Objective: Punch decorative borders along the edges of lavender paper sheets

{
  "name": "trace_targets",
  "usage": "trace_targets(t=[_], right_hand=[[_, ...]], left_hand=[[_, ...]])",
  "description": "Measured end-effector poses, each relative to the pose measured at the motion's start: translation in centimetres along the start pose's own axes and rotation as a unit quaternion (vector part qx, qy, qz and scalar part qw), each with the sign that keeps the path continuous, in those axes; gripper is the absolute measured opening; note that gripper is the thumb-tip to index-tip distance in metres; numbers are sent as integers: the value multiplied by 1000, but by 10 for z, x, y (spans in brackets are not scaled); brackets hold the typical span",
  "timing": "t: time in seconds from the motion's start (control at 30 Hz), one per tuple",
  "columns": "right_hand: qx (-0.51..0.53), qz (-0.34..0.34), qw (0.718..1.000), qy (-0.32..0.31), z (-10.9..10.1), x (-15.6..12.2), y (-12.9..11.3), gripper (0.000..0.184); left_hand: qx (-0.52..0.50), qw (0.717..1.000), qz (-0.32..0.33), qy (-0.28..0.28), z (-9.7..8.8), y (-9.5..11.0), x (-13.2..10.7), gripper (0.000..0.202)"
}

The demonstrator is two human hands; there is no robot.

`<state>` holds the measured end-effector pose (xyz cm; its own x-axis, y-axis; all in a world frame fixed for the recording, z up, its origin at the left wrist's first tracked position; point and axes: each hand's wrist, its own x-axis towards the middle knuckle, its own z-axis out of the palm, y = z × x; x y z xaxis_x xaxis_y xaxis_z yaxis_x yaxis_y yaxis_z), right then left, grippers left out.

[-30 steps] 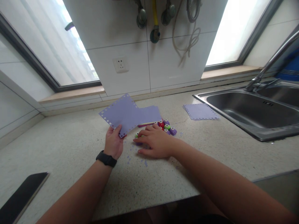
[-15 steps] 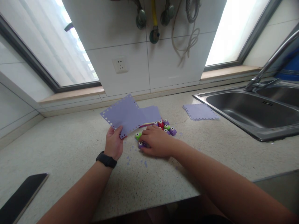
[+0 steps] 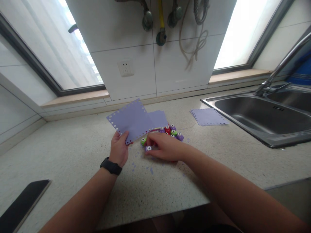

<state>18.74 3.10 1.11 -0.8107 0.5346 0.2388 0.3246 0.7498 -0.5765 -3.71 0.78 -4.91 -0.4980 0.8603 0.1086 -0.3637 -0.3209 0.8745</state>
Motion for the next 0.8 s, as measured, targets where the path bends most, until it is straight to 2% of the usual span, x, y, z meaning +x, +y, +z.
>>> trace_targets(t=[0.1,0.17,0.33,0.53,0.8], right_hand=[[105,63,992,33,-1,-1,4,22],[184,97,976,63,-1,0,9,26],[402,132,898,124,-1,3,23,38],[503,142,833,180,-9,5,34,46],[498,132,834,197,-11,5,37,39]], left_hand=[[7,1000,-2,0,0,1,-1,34],[10,1000,-1,-4,0,0,-1,33],[15,1000,2,-11,-3,-1,1,33],[24,1000,-10,-17,-4,-2,1,31],[25,999,-10,-21,-3,0,-1,32]])
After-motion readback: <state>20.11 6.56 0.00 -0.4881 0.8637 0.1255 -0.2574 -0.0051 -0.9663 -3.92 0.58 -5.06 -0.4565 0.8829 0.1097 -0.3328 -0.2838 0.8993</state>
